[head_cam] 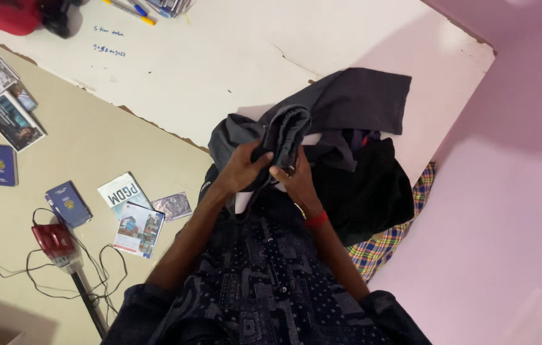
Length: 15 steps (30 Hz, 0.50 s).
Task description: The person picks up several notebooks and documents from a suitcase, places them on a desk, and then spreads out and folds a pair of trousers on the desk surface.
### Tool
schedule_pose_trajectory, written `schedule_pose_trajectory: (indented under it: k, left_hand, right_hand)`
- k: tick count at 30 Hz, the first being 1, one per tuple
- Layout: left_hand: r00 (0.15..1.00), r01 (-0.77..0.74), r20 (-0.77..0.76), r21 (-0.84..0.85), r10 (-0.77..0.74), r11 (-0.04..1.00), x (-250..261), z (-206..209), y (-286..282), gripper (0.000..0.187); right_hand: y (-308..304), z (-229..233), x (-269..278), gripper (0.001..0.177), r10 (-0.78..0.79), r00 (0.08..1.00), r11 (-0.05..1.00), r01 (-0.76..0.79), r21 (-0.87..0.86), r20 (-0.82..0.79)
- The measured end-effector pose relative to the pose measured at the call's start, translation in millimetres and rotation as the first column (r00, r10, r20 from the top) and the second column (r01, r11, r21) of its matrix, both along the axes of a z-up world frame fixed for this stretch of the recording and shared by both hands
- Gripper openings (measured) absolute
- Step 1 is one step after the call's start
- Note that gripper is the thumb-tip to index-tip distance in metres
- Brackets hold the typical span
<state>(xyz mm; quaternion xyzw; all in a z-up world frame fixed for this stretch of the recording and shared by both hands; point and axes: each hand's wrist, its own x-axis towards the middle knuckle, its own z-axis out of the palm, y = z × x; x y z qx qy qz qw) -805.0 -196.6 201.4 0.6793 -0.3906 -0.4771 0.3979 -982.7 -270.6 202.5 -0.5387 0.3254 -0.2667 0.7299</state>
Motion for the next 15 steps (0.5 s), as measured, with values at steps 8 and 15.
schedule_pose_trajectory:
  k: [8,15]
  left_hand:
    - [0.997,0.023,0.079,-0.187,-0.008,0.982,48.1,27.9,3.5,0.044]
    - [0.925,-0.087,0.353,-0.166,0.142,0.982,149.6,1.1,16.5,0.023]
  right_hand:
    - [-0.7,-32.9,-3.0,0.03,-0.34,0.896,0.939,0.305,-0.158,-0.287]
    - [-9.5,7.8,24.3,0.028,-0.503,0.861,0.843,0.47,-0.262,-0.072]
